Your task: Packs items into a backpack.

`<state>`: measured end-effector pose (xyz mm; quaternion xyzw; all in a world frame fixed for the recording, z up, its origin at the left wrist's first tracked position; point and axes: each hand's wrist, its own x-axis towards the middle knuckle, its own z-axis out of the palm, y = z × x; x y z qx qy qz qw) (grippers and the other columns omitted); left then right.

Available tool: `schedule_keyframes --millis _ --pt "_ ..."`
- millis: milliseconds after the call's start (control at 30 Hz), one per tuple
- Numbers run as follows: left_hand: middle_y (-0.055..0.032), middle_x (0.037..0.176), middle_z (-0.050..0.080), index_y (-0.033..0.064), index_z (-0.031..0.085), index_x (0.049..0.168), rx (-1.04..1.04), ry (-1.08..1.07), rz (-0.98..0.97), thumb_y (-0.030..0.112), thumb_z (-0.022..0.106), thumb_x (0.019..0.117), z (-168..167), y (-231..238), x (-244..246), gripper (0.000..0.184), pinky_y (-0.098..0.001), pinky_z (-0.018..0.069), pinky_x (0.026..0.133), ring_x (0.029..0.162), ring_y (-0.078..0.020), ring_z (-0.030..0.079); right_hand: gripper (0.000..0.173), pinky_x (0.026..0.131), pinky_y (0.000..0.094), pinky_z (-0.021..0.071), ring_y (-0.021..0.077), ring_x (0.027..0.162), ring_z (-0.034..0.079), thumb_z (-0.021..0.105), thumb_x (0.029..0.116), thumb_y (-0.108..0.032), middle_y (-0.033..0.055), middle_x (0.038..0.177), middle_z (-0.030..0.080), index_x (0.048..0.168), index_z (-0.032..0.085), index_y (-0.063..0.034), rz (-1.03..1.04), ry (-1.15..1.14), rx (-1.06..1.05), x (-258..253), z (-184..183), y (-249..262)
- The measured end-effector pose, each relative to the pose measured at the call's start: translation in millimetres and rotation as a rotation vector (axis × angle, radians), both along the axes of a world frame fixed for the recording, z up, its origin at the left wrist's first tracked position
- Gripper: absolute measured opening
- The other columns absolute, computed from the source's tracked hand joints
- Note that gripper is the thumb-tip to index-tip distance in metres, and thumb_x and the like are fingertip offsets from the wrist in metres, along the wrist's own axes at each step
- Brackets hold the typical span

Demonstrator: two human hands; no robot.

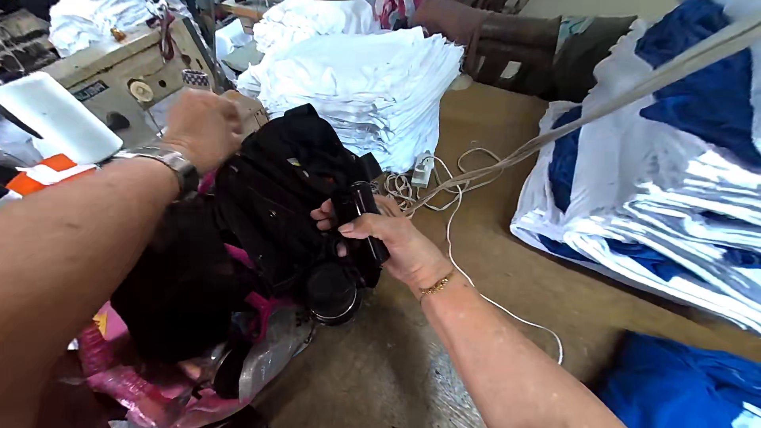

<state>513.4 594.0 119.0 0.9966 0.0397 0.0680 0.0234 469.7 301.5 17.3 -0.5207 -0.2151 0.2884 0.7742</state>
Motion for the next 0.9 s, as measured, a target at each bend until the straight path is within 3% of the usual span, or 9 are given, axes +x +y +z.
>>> schedule_keyframes --millis 67,133,233,333,400,500,633,767,900 --pt "-0.0371 0.106 0.063 -0.0098 0.060 0.118 -0.033 -0.037 0.105 0.005 0.068 0.0890 5 9 -2 0.034 -0.0769 0.0432 0.086 0.103 -0.0589 0.060 0.039 0.062 0.0286 0.0571 0.0159 0.091 0.072 0.062 0.0807 -0.018 0.0118 0.115 0.074 0.116 0.066 -0.0021 0.007 0.019 -0.084 8 1 5" --pt "-0.0377 0.118 0.059 -0.0125 0.058 0.123 0.024 0.020 -0.058 0.001 0.067 0.0885 9 -7 -20 0.038 -0.0762 0.0444 0.088 0.109 -0.0591 0.058 0.037 0.063 0.0280 0.0565 0.0151 0.087 0.071 0.059 0.0840 -0.019 0.0113 0.112 0.074 0.117 0.066 -0.0023 0.043 0.020 -0.129 16 6 9" --pt "-0.0191 0.117 0.065 0.0056 0.071 0.116 0.080 0.241 -0.584 0.002 0.073 0.0817 -8 -38 -53 0.034 -0.0589 0.0540 0.088 0.106 -0.0381 0.065 0.029 0.062 0.0282 0.0571 0.0141 0.081 0.071 0.059 0.0853 -0.017 0.0090 0.104 0.074 0.110 0.068 -0.0050 0.091 0.026 -0.165 25 16 17" --pt "-0.0130 0.123 0.064 0.0095 0.058 0.137 0.145 0.499 -0.542 0.018 0.083 0.0824 -26 -49 -72 0.060 -0.0543 0.0519 0.094 0.113 -0.0339 0.063 0.011 0.056 0.0261 0.0550 0.0108 0.064 0.065 0.060 0.0878 -0.016 0.0038 0.080 0.068 0.094 0.067 -0.0082 0.120 -0.010 -0.255 28 25 29" --pt "-0.0100 0.098 0.068 0.0099 0.064 0.121 0.226 0.580 -0.487 0.023 0.078 0.0880 -27 -43 -75 0.038 -0.0537 0.0535 0.079 0.092 -0.0315 0.067 0.015 0.056 0.0262 0.0541 0.0106 0.064 0.064 0.061 0.0860 -0.018 0.0041 0.080 0.068 0.095 0.067 -0.0077 0.140 -0.036 -0.329 31 28 33" --pt "-0.0080 0.096 0.068 0.0111 0.070 0.101 0.339 0.413 -0.715 0.020 0.068 0.0918 -33 -26 -92 0.013 -0.0479 0.0559 0.078 0.097 -0.0293 0.068 0.021 0.060 0.0278 0.0556 0.0129 0.071 0.068 0.057 0.0915 -0.020 0.0074 0.088 0.071 0.102 0.067 -0.0047 0.140 -0.012 -0.339 40 28 32" --pt "-0.0139 0.089 0.063 0.0045 0.066 0.089 0.403 0.139 -0.877 0.012 0.055 0.0952 -38 -16 -114 0.015 -0.0481 0.0550 0.072 0.090 -0.0355 0.066 0.037 0.064 0.0322 0.0581 0.0204 0.077 0.072 0.041 0.1010 -0.024 0.0152 0.096 0.074 0.116 0.064 -0.0004 0.197 0.142 -0.140 43 33 42" --pt "-0.0151 0.087 0.065 0.0016 0.067 0.087 0.446 0.030 -0.901 0.015 0.048 0.0969 -41 -8 -120 0.025 -0.0485 0.0505 0.068 0.085 -0.0360 0.066 0.018 0.056 0.0296 0.0544 0.0142 0.065 0.065 0.047 0.0992 -0.016 0.0064 0.082 0.069 0.096 0.062 -0.0062 0.364 0.092 -0.170 34 39 81" --pt "-0.0145 0.085 0.067 0.0021 0.066 0.081 0.437 -0.077 -0.940 0.008 0.042 0.0960 -43 -3 -126 0.029 -0.0517 0.0484 0.076 0.088 -0.0341 0.067 0.011 0.058 0.0288 0.0502 0.0102 0.066 0.058 0.053 0.0980 -0.011 0.0016 0.077 0.059 0.088 0.059 -0.0100 0.527 0.013 -0.327 30 45 117"
